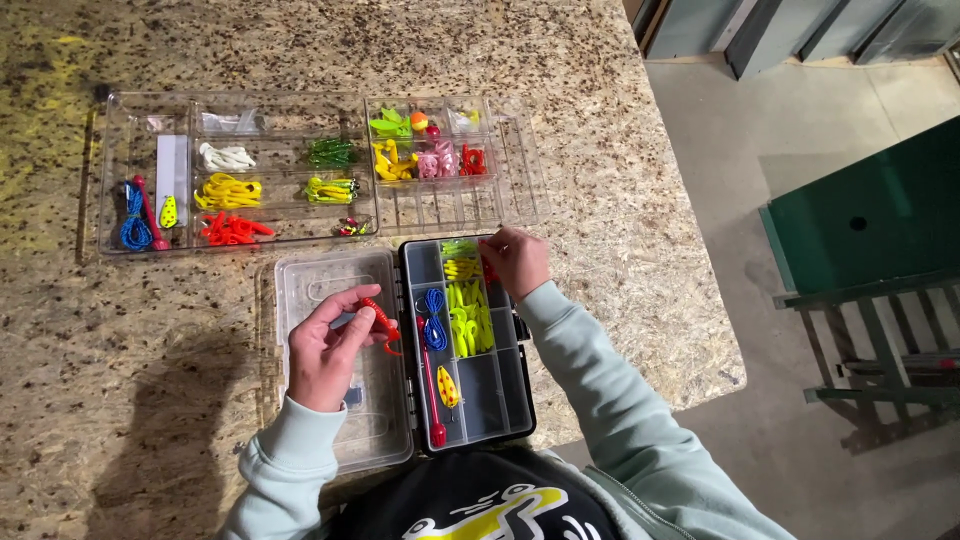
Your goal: Organizing various fishing lures and soft plastics from a large storage tray into a smaller tackle box.
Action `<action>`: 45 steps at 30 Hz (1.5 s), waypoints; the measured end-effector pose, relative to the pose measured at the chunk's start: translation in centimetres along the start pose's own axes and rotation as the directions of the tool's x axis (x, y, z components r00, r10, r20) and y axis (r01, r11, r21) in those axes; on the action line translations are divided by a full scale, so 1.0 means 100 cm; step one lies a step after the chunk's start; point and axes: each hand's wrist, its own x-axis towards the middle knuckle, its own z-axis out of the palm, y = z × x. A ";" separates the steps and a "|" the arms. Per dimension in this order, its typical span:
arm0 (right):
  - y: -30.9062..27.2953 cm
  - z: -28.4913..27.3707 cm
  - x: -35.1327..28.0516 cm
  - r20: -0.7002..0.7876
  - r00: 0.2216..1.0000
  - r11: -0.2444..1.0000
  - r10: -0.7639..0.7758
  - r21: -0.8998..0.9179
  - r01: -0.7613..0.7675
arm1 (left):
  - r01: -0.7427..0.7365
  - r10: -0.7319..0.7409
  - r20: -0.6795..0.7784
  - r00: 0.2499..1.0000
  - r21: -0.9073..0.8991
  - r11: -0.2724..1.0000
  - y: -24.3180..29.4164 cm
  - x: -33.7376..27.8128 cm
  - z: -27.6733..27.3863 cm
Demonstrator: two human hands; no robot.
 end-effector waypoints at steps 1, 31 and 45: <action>-0.005 0.000 -0.002 0.002 1.000 1.000 -0.001 0.000 0.001 | 0.001 -0.001 -0.002 1.000 -0.001 1.000 0.000 0.000 0.000; -0.164 -0.102 -0.087 0.363 0.889 0.625 0.277 0.634 -0.454 | 0.046 -0.060 0.136 0.989 0.104 0.994 -0.074 0.009 0.058; -0.041 -0.055 -0.021 0.153 0.935 0.926 0.321 0.155 -0.344 | -0.013 -0.007 0.097 0.995 0.210 0.978 -0.033 0.003 0.047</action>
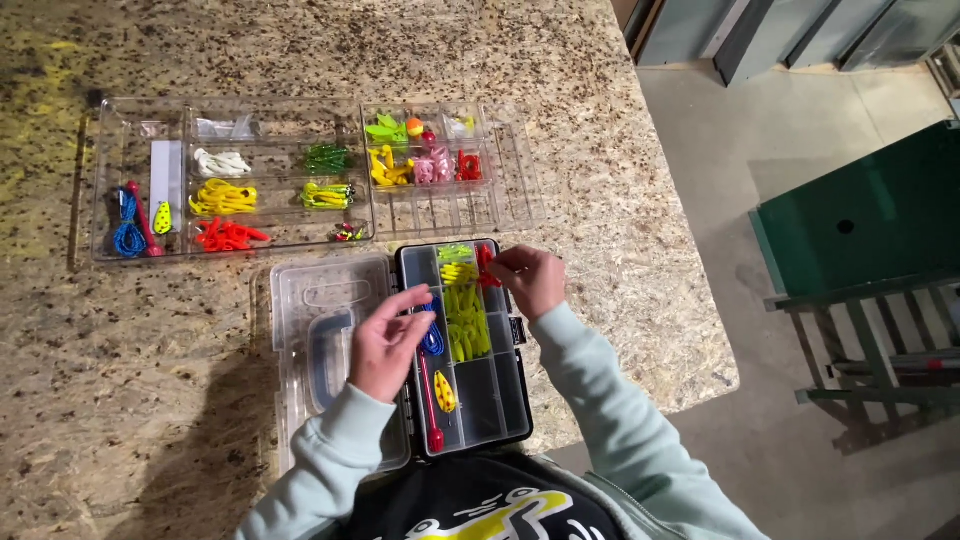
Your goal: Organizing various fishing lures and soft plastics from a large storage tray into a smaller tackle box.
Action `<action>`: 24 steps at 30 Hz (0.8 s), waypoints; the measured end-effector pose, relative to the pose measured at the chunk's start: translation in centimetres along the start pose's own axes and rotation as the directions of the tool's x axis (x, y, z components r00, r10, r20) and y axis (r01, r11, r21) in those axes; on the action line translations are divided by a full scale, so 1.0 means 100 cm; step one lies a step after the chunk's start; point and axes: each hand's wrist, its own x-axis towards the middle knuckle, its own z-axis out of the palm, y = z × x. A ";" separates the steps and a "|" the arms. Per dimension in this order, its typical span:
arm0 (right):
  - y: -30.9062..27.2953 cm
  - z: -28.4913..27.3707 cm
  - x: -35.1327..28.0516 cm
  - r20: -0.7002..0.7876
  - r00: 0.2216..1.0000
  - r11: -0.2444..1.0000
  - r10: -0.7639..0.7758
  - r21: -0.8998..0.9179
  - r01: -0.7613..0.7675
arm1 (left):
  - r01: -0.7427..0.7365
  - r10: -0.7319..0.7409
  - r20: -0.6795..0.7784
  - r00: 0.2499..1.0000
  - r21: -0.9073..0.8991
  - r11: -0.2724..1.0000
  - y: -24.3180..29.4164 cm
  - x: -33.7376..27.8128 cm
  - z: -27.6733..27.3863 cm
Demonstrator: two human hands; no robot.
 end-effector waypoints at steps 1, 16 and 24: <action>0.004 0.005 0.005 0.001 1.000 1.000 -0.002 -0.001 0.002 | -0.001 0.001 -0.001 1.000 -0.001 1.000 -0.002 0.001 -0.005; 0.028 0.016 0.023 -0.126 0.905 0.908 -0.407 -0.167 0.385 | 0.047 -0.066 -0.172 0.983 -0.110 0.993 -0.009 0.000 -0.029; 0.023 0.014 0.023 -0.058 0.828 0.809 -0.558 -0.258 0.528 | 0.087 -0.106 -0.201 0.974 -0.101 0.991 -0.003 0.005 -0.030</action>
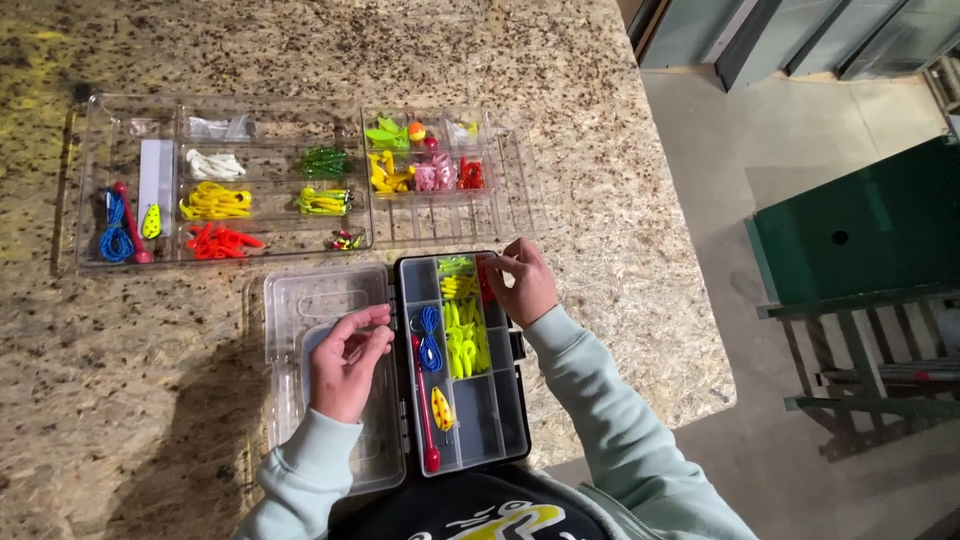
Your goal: Organizing various fishing lures and soft plastics from a large storage tray into a smaller tackle box.
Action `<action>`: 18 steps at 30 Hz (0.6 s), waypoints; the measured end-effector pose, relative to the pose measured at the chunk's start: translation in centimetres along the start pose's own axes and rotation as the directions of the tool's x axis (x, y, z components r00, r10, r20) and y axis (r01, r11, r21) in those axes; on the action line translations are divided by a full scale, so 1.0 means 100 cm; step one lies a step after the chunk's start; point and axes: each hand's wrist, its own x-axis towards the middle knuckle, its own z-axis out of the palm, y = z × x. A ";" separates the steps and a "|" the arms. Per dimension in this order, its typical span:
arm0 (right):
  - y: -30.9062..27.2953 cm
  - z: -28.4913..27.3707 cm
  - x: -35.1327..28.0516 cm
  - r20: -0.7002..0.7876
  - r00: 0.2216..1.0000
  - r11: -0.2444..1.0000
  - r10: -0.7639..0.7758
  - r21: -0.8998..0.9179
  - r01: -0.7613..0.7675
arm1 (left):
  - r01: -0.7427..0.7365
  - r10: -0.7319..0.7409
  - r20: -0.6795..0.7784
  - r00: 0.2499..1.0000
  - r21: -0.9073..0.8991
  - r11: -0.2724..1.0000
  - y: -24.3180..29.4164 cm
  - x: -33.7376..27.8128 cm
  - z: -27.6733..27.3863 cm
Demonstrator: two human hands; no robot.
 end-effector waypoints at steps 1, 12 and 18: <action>0.006 -0.002 0.007 -0.001 1.000 1.000 -0.003 -0.003 0.003 | -0.002 0.002 0.001 1.000 -0.004 1.000 -0.001 -0.001 -0.001; 0.089 0.056 0.171 0.318 0.944 0.942 0.090 -0.336 0.023 | 0.063 -0.061 -0.019 0.998 0.114 0.991 0.003 0.010 -0.025; 0.132 0.111 0.211 0.585 0.800 0.840 -0.135 -0.360 0.405 | 0.138 -0.132 -0.161 0.978 0.028 0.990 0.003 0.012 -0.039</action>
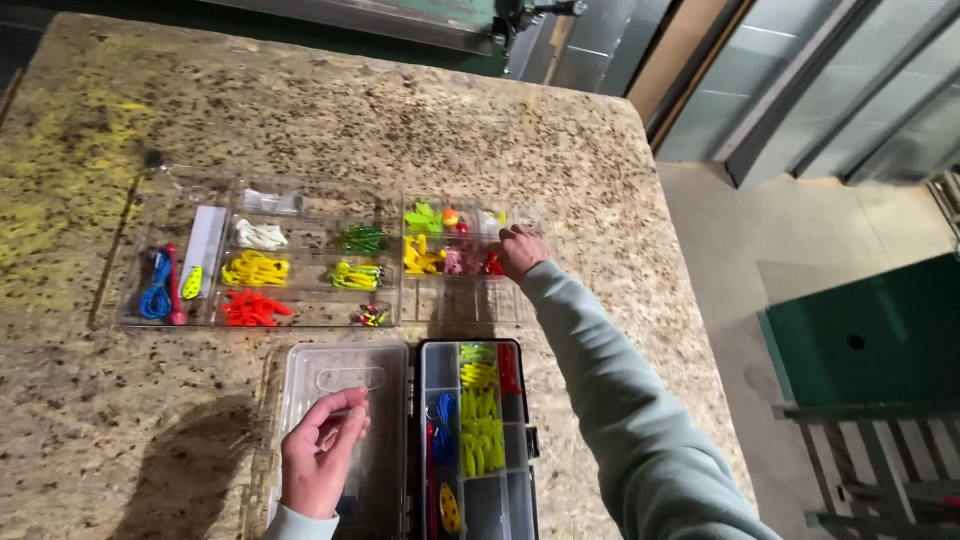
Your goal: Organizing various fishing lures and soft plastics from a large storage tray into a smaller tackle box.
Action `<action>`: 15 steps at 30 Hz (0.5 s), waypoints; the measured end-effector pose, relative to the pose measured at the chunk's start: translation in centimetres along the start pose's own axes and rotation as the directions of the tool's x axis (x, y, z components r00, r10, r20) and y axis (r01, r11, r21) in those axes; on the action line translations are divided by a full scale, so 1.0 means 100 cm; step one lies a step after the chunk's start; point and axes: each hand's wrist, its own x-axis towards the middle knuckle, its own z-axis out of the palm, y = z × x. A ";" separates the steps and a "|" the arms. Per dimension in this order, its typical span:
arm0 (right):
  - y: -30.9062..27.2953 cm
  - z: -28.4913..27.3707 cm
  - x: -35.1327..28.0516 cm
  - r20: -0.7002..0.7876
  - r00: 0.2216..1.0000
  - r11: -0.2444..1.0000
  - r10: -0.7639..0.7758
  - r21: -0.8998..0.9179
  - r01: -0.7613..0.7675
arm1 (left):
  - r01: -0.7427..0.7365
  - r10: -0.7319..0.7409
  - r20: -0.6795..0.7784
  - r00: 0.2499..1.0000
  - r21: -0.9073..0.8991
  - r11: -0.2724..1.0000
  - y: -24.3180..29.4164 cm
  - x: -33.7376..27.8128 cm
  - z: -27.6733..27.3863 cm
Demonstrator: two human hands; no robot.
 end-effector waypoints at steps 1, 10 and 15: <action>0.001 0.000 0.004 -0.001 1.000 1.000 -0.007 0.001 0.007 | -0.001 0.001 -0.007 1.000 -0.001 1.000 -0.003 0.002 -0.001; -0.001 -0.006 0.016 0.272 0.961 0.968 -0.043 -0.226 0.107 | 0.004 -0.004 0.007 1.000 0.006 1.000 -0.004 0.000 0.006; -0.005 -0.047 -0.009 -0.102 0.986 0.989 -0.133 -0.076 0.126 | 0.003 -0.004 0.037 0.999 0.038 0.999 0.003 -0.003 0.009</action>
